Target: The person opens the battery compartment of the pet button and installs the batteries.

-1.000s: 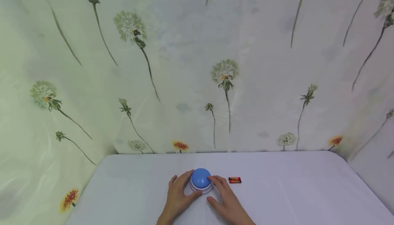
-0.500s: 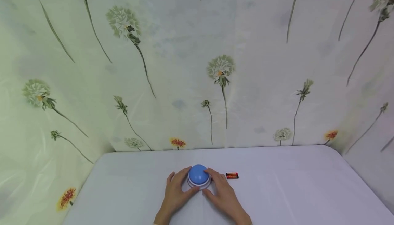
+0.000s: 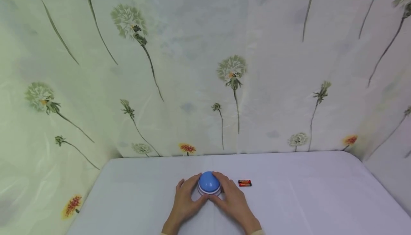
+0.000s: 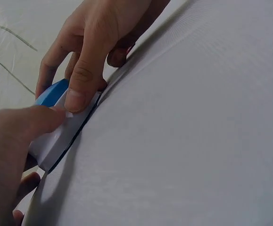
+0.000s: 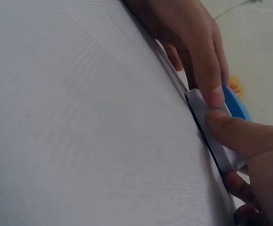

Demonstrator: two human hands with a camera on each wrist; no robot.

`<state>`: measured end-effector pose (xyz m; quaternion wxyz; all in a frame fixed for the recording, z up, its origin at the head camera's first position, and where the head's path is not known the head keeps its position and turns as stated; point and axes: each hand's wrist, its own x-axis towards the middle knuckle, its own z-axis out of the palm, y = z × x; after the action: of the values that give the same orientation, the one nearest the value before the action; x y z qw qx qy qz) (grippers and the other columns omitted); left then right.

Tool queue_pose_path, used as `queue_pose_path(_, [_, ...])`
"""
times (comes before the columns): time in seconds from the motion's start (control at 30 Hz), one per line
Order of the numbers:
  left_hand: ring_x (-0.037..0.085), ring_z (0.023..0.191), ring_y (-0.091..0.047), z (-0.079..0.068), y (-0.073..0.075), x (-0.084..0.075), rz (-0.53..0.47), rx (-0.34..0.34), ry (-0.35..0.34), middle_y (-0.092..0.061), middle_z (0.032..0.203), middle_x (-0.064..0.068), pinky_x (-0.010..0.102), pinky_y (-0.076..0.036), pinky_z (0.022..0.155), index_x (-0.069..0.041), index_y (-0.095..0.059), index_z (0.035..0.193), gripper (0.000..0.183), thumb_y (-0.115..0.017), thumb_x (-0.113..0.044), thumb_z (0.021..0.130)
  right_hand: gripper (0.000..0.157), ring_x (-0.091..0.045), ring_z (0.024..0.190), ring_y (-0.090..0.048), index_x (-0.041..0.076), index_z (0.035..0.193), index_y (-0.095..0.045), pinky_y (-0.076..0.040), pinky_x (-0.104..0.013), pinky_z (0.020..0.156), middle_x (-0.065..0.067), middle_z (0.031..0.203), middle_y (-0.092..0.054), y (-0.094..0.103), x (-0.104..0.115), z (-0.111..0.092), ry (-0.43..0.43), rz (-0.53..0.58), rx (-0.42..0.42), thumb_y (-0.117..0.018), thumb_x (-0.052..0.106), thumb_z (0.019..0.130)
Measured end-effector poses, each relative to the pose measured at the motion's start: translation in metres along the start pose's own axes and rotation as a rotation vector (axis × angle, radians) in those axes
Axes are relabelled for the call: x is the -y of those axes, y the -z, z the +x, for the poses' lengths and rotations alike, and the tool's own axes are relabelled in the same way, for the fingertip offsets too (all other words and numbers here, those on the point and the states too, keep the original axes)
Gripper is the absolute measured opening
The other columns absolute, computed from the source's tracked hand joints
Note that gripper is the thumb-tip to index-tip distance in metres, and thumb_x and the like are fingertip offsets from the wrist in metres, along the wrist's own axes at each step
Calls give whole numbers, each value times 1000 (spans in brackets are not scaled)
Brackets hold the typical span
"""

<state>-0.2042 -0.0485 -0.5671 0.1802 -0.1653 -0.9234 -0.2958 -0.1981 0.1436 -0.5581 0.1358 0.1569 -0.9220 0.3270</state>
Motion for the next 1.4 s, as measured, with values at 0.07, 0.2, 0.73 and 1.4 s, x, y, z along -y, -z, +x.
queue_pose_path(0.07, [15, 122, -53, 0, 0, -1, 3, 8, -10, -59, 131, -3, 57, -30, 104, -20, -49, 136, 63, -70, -38, 79, 76, 3, 82, -48, 28, 139, -45, -43, -20, 66, 12, 118, -59, 1, -2, 0, 11, -22, -2, -78, 45, 73])
queue_pose_path(0.2, [16, 124, -52, 2, 2, -3, -27, 11, -6, -58, 132, -3, 56, -28, 107, -20, -49, 137, 67, -67, -15, 72, 75, 1, 80, -48, 32, 139, -44, -42, -19, 66, 15, 112, -57, 4, -3, 3, -14, -7, 23, -79, 41, 73])
queue_pose_path(0.73, [19, 138, -36, 5, 7, 2, -221, 35, -208, -35, 151, -1, 45, -42, 104, -26, -35, 145, 88, -79, -14, 69, 65, -3, 67, -47, 36, 137, -45, -38, -19, 60, 10, 75, -51, 15, -3, 9, -183, 234, 129, -73, 44, 79])
queue_pose_path(1.4, [19, 131, -44, -3, 2, 7, -263, -46, -342, -45, 144, -2, 34, -41, 105, -23, -47, 137, 78, -81, -9, 69, 57, -2, 67, -46, 23, 139, -45, -40, -18, 57, 6, 80, -52, 18, -1, 2, -97, 335, 226, -64, 40, 88])
